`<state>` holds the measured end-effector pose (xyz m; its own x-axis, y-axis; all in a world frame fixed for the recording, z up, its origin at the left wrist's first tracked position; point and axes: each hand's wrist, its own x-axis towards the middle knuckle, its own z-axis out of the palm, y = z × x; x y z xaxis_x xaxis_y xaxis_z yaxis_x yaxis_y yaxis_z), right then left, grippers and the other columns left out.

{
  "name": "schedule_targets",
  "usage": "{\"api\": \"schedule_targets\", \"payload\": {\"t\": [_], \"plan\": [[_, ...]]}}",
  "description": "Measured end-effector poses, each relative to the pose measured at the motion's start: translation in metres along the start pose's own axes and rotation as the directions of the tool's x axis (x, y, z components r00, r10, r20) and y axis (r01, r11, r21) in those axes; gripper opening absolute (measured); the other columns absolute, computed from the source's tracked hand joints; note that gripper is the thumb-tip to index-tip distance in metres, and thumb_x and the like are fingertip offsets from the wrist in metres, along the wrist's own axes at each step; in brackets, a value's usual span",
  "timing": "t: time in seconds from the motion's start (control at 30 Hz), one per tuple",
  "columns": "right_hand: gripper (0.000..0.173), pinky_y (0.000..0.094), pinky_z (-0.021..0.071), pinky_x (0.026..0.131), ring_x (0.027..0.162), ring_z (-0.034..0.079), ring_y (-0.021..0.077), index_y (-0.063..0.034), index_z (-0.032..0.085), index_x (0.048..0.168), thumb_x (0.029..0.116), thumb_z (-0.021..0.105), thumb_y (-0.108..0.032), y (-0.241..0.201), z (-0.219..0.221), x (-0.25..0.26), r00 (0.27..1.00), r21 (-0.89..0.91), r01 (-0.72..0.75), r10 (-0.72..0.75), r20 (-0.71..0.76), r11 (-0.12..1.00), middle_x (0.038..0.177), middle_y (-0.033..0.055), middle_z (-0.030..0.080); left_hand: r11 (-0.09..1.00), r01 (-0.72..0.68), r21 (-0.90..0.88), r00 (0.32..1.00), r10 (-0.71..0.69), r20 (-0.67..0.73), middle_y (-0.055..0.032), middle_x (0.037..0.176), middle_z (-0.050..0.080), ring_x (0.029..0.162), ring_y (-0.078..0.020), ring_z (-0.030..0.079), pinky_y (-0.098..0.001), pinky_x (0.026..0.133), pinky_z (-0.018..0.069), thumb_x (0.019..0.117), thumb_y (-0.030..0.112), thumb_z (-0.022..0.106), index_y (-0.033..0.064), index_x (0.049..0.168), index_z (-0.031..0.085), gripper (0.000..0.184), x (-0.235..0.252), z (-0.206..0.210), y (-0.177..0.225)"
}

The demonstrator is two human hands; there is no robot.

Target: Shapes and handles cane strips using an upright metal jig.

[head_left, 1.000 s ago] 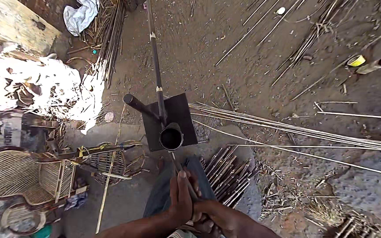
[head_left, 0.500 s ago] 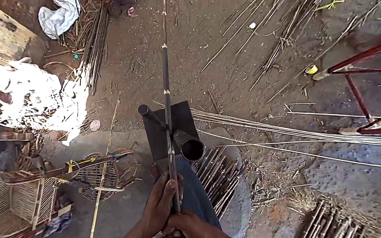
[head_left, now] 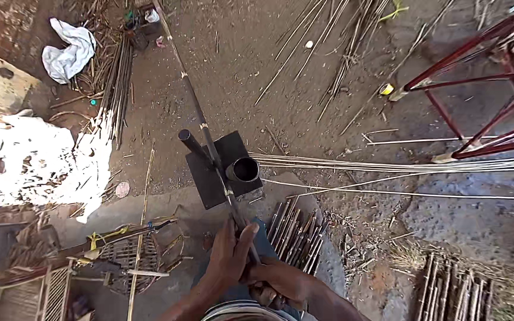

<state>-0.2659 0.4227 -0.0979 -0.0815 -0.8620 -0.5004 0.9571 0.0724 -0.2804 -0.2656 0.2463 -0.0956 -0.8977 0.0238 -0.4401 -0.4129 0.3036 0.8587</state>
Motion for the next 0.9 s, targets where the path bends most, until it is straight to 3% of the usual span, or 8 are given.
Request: {"api": "schedule_targets", "payload": {"t": [0.07,0.2,0.3,0.37,0.4,0.6,0.7,0.9], "plan": [[0.029,0.0176,0.0362,0.040,0.044,0.041,0.0019,-0.0176,0.059,0.092,0.0995,0.061,-0.046,0.008,0.017,0.001,0.981,-0.097,0.145,-0.156,-0.114,0.985,0.060,-0.0057,0.046,0.994,0.007,-0.112,0.998,0.001,0.070,-0.0062,0.081,0.064,0.068,-0.0201,0.063,-0.0370,0.062,0.0563,0.1036,0.048,0.057,0.0163,0.122,0.061,0.037,0.004,-0.014,0.007],[0.085,0.0250,0.0480,0.050,0.057,0.058,0.0109,-0.0117,0.065,0.119,0.0945,0.024,-0.082,0.052,0.042,-0.001,0.832,-0.309,0.438,-0.511,-0.218,0.845,0.075,0.0052,0.064,0.954,0.034,-0.298,0.968,0.043,0.249,-0.0077,0.085,0.065,0.068,-0.0185,0.065,-0.0350,0.062,0.0590,0.1090,0.041,0.047,0.0122,0.123,0.057,0.033,-0.008,-0.035,0.032],[0.063,0.0254,0.0443,0.048,0.054,0.054,0.0116,-0.0151,0.069,0.113,0.1047,0.030,-0.064,0.089,0.071,0.006,0.399,-0.605,0.531,-0.805,-0.439,0.593,0.072,0.0037,0.063,0.931,0.129,-0.342,0.920,0.016,0.391,-0.0072,0.090,0.067,0.077,-0.0199,0.070,-0.0371,0.070,0.0629,0.1107,0.039,0.042,0.0112,0.124,0.054,0.032,-0.016,-0.063,0.044],[0.036,0.0286,0.0507,0.050,0.059,0.058,0.0123,-0.0181,0.065,0.124,0.1054,0.050,-0.044,0.111,0.093,0.014,0.076,-0.846,0.373,-0.921,-0.382,0.381,0.080,-0.0004,0.066,0.942,0.130,-0.309,0.900,0.019,0.435,-0.0054,0.089,0.067,0.077,-0.0189,0.070,-0.0364,0.071,0.0629,0.1103,0.039,0.044,0.0118,0.122,0.054,0.032,-0.021,-0.079,0.044],[0.035,0.0296,0.0560,0.056,0.067,0.063,0.0111,-0.0182,0.062,0.131,0.1028,0.059,-0.039,0.121,0.104,0.018,-0.015,-0.920,0.257,-0.951,-0.309,0.295,0.089,-0.0033,0.068,0.946,0.123,-0.299,0.893,0.026,0.449,-0.0043,0.088,0.067,0.077,-0.0176,0.070,-0.0351,0.070,0.0628,0.1099,0.039,0.045,0.0124,0.122,0.055,0.031,-0.023,-0.086,0.041],[0.050,0.0291,0.0618,0.076,0.090,0.067,0.0073,-0.0170,0.063,0.133,0.0900,0.079,-0.036,0.157,0.177,0.069,-0.171,-0.976,-0.087,-0.968,-0.183,0.199,0.113,-0.0024,0.067,0.877,0.216,-0.429,0.758,0.126,0.640,-0.0068,0.097,0.068,0.087,-0.0199,0.072,-0.0388,0.079,0.0636,0.1105,0.035,0.043,0.0131,0.128,0.056,0.031,-0.067,-0.122,0.002],[0.032,0.0274,0.0631,0.078,0.095,0.069,0.0063,-0.0172,0.071,0.118,0.0903,0.080,-0.030,0.181,0.203,0.098,-0.290,-0.981,-0.145,-0.953,-0.085,0.131,0.116,-0.0022,0.067,0.756,0.271,-0.595,0.764,0.207,0.611,-0.0087,0.105,0.066,0.093,-0.0223,0.072,-0.0418,0.083,0.0630,0.1096,0.033,0.047,0.0135,0.132,0.055,0.031,-0.098,-0.128,-0.019],[0.034,0.0314,0.0653,0.078,0.093,0.072,0.0100,-0.0181,0.071,0.121,0.0893,0.081,-0.022,0.214,0.234,0.117,-0.477,-0.997,-0.074,-0.878,0.030,0.006,0.114,-0.0022,0.072,0.600,0.308,-0.738,0.747,0.328,0.578,-0.0093,0.104,0.065,0.090,-0.0189,0.070,-0.0347,0.081,0.0616,0.1113,0.031,0.040,0.0109,0.131,0.057,0.032,-0.145,-0.140,-0.025]]}}
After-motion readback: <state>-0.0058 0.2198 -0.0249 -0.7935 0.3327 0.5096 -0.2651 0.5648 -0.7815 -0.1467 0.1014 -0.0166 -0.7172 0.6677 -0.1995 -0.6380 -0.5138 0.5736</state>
